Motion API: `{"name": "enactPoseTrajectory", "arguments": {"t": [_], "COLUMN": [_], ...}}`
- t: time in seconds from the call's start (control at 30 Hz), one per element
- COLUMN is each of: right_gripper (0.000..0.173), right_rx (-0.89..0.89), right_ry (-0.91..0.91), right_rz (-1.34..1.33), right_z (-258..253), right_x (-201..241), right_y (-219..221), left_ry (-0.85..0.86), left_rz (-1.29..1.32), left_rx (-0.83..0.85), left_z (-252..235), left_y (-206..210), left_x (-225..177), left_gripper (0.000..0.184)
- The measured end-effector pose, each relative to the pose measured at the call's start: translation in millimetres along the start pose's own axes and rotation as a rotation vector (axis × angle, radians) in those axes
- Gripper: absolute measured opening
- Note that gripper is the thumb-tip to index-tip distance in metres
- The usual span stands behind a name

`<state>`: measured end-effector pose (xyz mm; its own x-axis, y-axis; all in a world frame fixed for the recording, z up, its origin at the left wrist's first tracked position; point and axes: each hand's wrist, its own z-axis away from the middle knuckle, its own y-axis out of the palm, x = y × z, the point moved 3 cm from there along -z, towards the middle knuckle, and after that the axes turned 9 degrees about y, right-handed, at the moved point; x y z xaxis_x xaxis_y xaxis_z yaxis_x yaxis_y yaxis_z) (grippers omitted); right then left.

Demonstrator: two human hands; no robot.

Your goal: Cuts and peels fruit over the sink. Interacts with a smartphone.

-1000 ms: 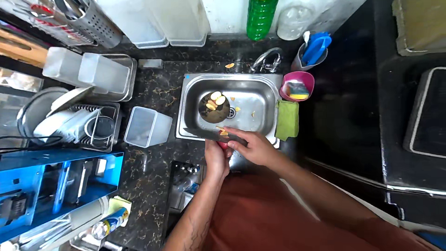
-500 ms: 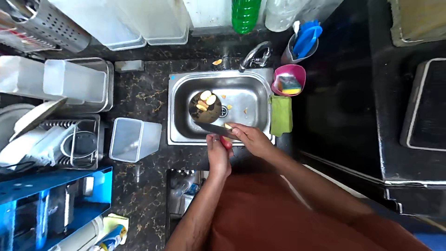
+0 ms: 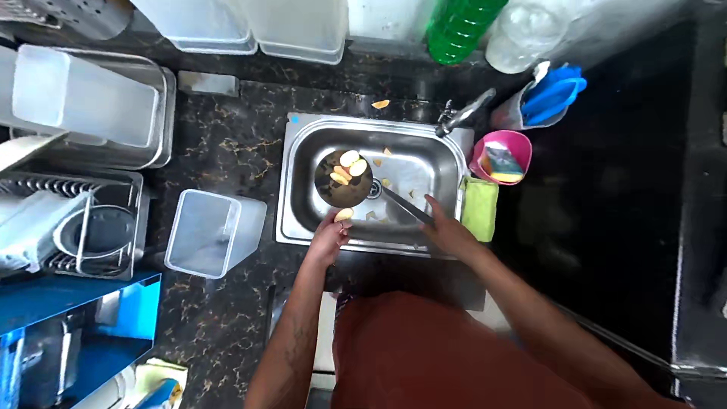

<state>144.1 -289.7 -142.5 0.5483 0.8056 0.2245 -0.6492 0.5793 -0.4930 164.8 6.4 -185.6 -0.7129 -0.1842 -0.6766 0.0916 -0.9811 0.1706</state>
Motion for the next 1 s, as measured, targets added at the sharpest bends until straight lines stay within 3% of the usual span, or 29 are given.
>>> {"name": "enactPoseTrajectory", "arguments": {"t": [0.17,0.3,0.47,0.67,0.83,0.93,1.0], "right_gripper": [0.051,0.046,0.041,0.040,0.035,0.043,0.040], "right_rx": [0.101,0.025,0.009,-0.020,-0.025,0.021,0.048], "right_ry": [-0.018,-0.131,-0.178,-0.217,-0.200,-0.183,-0.170], "right_rz": [0.050,0.306,0.455,0.536,0.566,0.587,0.598], "right_z": [-7,-27,-55,-73,-98,-93,-82], "right_x": [29,72,110,129,123,112,105], "right_y": [12,27,50,72,92,79,65], "left_ry": [0.088,0.195,0.156,0.125,0.115,0.161,0.198], "left_rz": [-0.554,-0.838,-0.914,-0.983,-0.955,-0.882,-0.845], "left_rx": [-0.076,-0.294,-0.318,-0.343,-0.353,-0.379,-0.370], "left_z": [-73,-102,-101,-96,-99,-100,-102], "left_y": [-28,-33,-34,-36,-40,-44,-48], "left_x": [17,10,7,2,4,2,6], "left_gripper": [0.051,0.051,0.059,0.039,0.037,0.040,0.044]}}
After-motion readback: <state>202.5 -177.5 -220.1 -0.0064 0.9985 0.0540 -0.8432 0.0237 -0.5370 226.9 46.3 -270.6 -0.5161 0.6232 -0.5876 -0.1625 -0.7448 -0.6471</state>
